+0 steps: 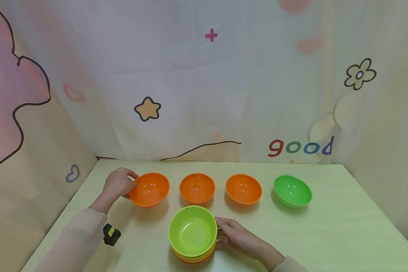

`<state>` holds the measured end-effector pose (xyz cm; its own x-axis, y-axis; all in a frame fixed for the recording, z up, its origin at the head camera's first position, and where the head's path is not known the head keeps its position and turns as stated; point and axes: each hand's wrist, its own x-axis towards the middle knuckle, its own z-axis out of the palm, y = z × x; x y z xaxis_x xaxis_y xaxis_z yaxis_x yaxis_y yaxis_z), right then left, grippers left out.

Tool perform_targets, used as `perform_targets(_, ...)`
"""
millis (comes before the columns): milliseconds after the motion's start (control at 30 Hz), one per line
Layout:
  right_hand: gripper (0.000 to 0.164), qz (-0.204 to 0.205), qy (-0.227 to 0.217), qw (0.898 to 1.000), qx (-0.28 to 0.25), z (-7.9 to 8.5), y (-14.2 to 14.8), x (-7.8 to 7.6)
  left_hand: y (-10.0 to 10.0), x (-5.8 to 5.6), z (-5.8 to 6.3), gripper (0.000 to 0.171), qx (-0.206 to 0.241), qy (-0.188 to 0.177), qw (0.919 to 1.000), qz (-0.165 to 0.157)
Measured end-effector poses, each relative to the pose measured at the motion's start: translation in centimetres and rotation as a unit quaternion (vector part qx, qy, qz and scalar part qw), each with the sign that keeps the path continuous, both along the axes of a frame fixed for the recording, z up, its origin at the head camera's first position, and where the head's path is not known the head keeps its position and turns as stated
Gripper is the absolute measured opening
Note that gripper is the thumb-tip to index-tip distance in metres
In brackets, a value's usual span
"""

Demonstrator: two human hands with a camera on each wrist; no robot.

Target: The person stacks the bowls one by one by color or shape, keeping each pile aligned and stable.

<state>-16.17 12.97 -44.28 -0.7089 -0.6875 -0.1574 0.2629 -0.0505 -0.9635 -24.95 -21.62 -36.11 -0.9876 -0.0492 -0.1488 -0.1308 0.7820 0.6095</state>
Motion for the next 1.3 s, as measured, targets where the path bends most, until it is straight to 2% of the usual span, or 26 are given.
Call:
perform_targets(733, 0.064, 0.007, 0.004, 1.0, -0.007, 0.1, 0.1, -0.1, 2.2, 1.3, 3.5, 0.026, -0.042, 0.041, 0.9963, -0.064)
perform_targets(1100, 0.063, 0.009, 0.006, 1.0, -0.01, 0.1, 0.0, -0.1, 3.5, 2.3, 5.1, 0.025, -0.034, 0.032, 0.9949, -0.089)
perform_targets(1300, 0.064, 0.008, 0.004, 1.0, -0.006, 0.2, 0.0, 0.0, 4.4, 3.0, 5.6, 0.024, -0.024, 0.034, 0.9937, -0.104)
